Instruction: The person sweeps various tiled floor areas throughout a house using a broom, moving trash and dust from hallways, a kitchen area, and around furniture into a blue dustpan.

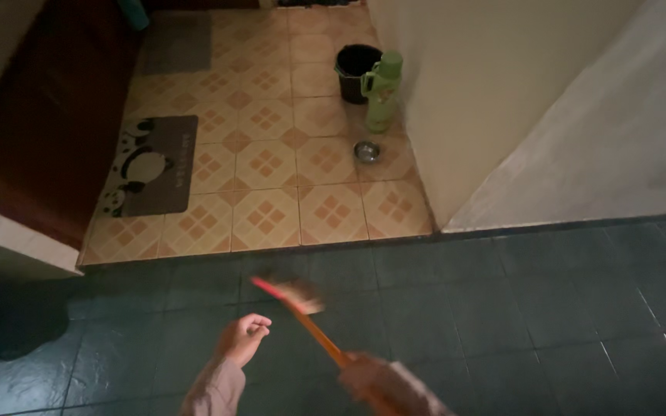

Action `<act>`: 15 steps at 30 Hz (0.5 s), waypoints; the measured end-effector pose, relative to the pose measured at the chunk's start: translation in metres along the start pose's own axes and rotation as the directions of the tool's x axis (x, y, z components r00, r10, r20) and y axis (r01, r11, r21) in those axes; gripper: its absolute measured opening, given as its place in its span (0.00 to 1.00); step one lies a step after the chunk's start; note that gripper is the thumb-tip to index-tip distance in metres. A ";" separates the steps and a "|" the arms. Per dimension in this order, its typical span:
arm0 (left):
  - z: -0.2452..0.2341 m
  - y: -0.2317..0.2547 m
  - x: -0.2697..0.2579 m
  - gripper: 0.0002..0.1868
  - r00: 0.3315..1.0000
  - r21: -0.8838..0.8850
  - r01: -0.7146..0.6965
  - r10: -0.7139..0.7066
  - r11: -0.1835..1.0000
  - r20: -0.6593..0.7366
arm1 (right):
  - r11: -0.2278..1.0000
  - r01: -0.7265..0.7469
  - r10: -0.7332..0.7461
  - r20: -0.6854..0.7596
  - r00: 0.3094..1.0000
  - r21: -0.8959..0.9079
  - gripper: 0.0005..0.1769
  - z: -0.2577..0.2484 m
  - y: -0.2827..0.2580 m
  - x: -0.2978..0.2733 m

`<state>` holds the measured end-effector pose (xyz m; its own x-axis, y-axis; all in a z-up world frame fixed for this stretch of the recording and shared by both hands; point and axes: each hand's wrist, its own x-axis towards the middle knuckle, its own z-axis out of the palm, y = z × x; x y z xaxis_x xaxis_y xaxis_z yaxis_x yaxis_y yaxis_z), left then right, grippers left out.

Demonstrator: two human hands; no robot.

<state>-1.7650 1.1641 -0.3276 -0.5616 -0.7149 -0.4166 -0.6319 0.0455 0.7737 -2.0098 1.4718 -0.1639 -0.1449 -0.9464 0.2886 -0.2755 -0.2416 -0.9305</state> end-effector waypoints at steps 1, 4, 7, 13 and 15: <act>0.004 -0.001 0.007 0.12 0.999 0.054 -0.035 0.036 0.998 -0.021 | 0.997 0.014 -0.015 0.017 1.000 0.078 0.45 -0.007 0.008 -0.003; 0.004 -0.003 0.025 0.13 0.994 0.092 -0.100 0.105 0.991 -0.044 | 0.833 -0.039 -0.034 0.122 0.992 0.552 0.46 -0.052 0.036 -0.022; -0.003 0.009 0.031 0.14 0.995 0.021 -0.095 0.095 0.995 -0.031 | 0.207 -0.552 0.471 0.412 0.780 0.808 0.53 -0.142 0.042 -0.039; -0.032 0.052 0.014 0.14 1.000 0.040 -0.003 0.004 0.999 -0.029 | 0.311 -0.936 0.939 -0.097 0.329 -0.162 0.15 -0.213 0.050 0.033; -0.038 0.061 0.004 0.14 1.000 0.004 0.015 -0.015 1.000 -0.023 | 0.360 -0.851 0.881 -0.160 0.445 -0.381 0.15 -0.209 0.077 0.052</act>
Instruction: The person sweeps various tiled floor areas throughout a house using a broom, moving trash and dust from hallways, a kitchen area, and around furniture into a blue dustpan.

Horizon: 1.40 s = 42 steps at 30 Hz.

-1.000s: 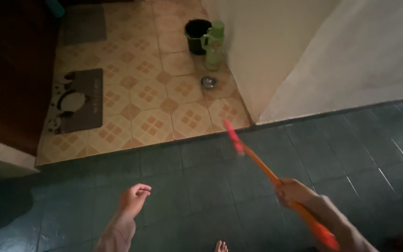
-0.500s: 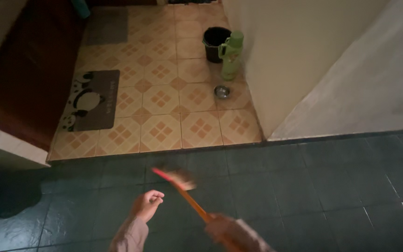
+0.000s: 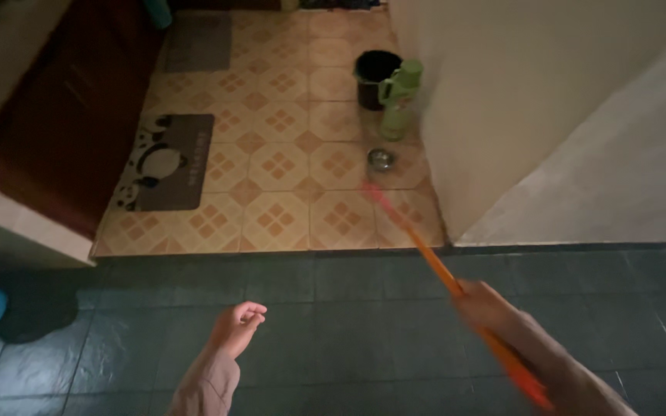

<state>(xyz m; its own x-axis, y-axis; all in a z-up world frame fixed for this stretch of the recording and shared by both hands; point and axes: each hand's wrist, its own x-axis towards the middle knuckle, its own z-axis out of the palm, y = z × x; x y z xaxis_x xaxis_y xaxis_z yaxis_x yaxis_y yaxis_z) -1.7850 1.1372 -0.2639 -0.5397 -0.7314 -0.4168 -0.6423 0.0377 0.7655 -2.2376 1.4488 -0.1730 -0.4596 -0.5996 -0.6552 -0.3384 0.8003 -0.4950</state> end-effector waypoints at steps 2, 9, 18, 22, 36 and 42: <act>-0.004 0.000 -0.011 0.14 0.997 0.083 0.081 -0.082 0.993 0.000 | 0.992 -0.035 0.032 -0.023 0.999 -0.123 0.17 0.032 0.000 0.038; -0.009 -0.065 -0.039 0.14 0.961 -0.030 0.275 -0.274 0.961 0.026 | 0.983 -0.089 0.125 0.239 0.963 -0.158 0.24 0.182 0.015 0.031; -0.042 -0.108 -0.073 0.14 0.999 0.062 0.028 -0.029 0.998 0.018 | 0.604 -0.246 -0.119 0.392 0.912 0.758 0.32 0.203 0.029 -0.064; -0.053 -0.105 -0.104 0.14 0.998 0.069 -0.055 0.055 0.996 -0.006 | 0.401 -0.338 -0.073 0.397 0.915 0.851 0.35 0.178 0.066 -0.129; -0.052 -0.203 -0.188 0.15 0.993 0.102 -0.108 0.102 0.989 0.056 | 0.906 0.345 -0.321 -0.135 0.938 0.244 0.31 0.339 -0.020 -0.202; -0.044 -0.224 -0.194 0.14 0.996 0.141 -0.082 0.078 0.987 0.032 | 0.613 0.781 -0.730 -0.295 0.617 0.116 0.29 0.402 -0.059 -0.270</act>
<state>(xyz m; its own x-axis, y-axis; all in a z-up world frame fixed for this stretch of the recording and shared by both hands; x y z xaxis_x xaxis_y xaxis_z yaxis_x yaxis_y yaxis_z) -1.5125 1.2410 -0.3327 -0.6056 -0.7040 -0.3710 -0.6661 0.1933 0.7204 -1.7638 1.5612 -0.1961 -0.2786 -0.9522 0.1256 -0.4713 0.0216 -0.8817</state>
